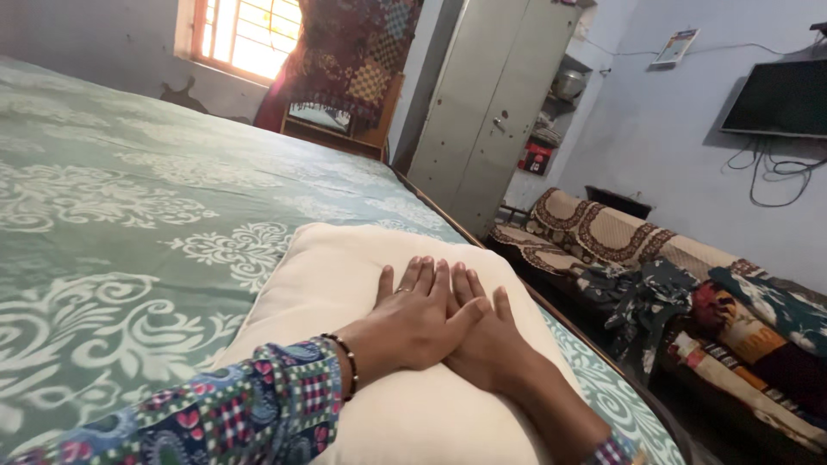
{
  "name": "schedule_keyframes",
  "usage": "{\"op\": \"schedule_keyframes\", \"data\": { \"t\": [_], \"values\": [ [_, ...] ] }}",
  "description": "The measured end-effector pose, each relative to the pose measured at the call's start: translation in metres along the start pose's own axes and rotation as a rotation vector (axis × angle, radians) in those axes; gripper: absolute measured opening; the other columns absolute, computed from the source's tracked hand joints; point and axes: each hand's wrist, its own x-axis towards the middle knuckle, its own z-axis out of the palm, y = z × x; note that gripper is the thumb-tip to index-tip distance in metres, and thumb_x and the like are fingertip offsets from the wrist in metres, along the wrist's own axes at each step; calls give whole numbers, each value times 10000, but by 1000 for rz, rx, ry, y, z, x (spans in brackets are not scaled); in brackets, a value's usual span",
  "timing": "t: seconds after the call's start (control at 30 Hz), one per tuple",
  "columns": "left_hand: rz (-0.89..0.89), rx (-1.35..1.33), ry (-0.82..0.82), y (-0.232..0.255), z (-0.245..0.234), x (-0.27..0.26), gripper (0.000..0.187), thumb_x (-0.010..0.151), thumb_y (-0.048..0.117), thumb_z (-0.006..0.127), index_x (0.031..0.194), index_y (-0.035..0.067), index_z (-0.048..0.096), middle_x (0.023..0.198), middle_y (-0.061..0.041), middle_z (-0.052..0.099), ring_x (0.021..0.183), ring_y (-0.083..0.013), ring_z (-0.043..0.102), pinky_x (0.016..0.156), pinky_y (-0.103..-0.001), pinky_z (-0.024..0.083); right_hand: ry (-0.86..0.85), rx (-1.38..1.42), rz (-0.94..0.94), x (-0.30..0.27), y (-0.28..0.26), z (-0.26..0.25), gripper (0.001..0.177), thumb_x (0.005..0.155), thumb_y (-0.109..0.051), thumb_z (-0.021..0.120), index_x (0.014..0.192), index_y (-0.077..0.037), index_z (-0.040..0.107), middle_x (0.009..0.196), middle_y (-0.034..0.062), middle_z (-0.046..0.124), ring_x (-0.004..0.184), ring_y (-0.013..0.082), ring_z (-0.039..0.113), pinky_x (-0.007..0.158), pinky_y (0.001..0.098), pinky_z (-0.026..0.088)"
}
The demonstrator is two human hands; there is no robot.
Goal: The person repeatedly presses, squeezes, and pats a white pillow on a bed to fluff it. They then pick up a light green patterned pillowcase and place it over the pillow, smoothing the fabric.
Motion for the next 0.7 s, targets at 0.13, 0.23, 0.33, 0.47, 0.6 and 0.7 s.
{"op": "schedule_keyframes", "data": {
  "t": [0.13,0.23,0.33,0.47,0.6,0.7],
  "values": [
    [27,29,-32,-5,1,-6,951,957,696,152,1606,7,52,1690,-218,42,1575,-363,-34,1216,-594,-48,-5,1,19,1,10,14,887,951,-600,353,1627,-202,-64,1714,114,-129,1571,300,-166,1204,570,-54],
    [19,124,-81,-14,-6,-8,920,963,679,155,1609,35,33,1703,-143,35,1582,-292,-28,1234,-551,-53,77,168,-44,-1,21,20,848,961,-508,266,1631,-119,-81,1710,129,-104,1578,274,-143,1205,519,-57],
    [-2,223,-129,-24,-14,-11,862,976,629,170,1614,71,17,1710,-91,3,1581,-254,-48,1240,-528,-68,22,236,34,-9,29,27,803,981,-601,130,1620,-133,1,1726,74,-39,1600,218,-88,1258,444,-20],
    [-131,290,-137,-39,-30,-26,798,984,587,212,1624,146,34,1717,-85,-68,1584,-243,-88,1238,-535,-72,15,211,101,-19,36,31,838,959,-621,131,1621,-126,-6,1724,85,-70,1593,214,-104,1252,442,-22],
    [-224,296,-102,-59,-43,-46,792,994,584,220,1632,152,37,1720,-82,-73,1590,-244,-92,1227,-594,-83,-24,257,191,-32,44,32,861,957,-647,118,1610,-115,-61,1712,86,-122,1583,212,-137,1246,451,-41],
    [-290,285,-98,-66,-49,-53,787,998,579,219,1634,147,48,1726,-66,-62,1594,-244,-72,1221,-645,-74,-58,334,240,-36,54,28,874,953,-654,111,1604,-106,-86,1710,77,-144,1580,203,-145,1247,465,-41]
  ]
}}
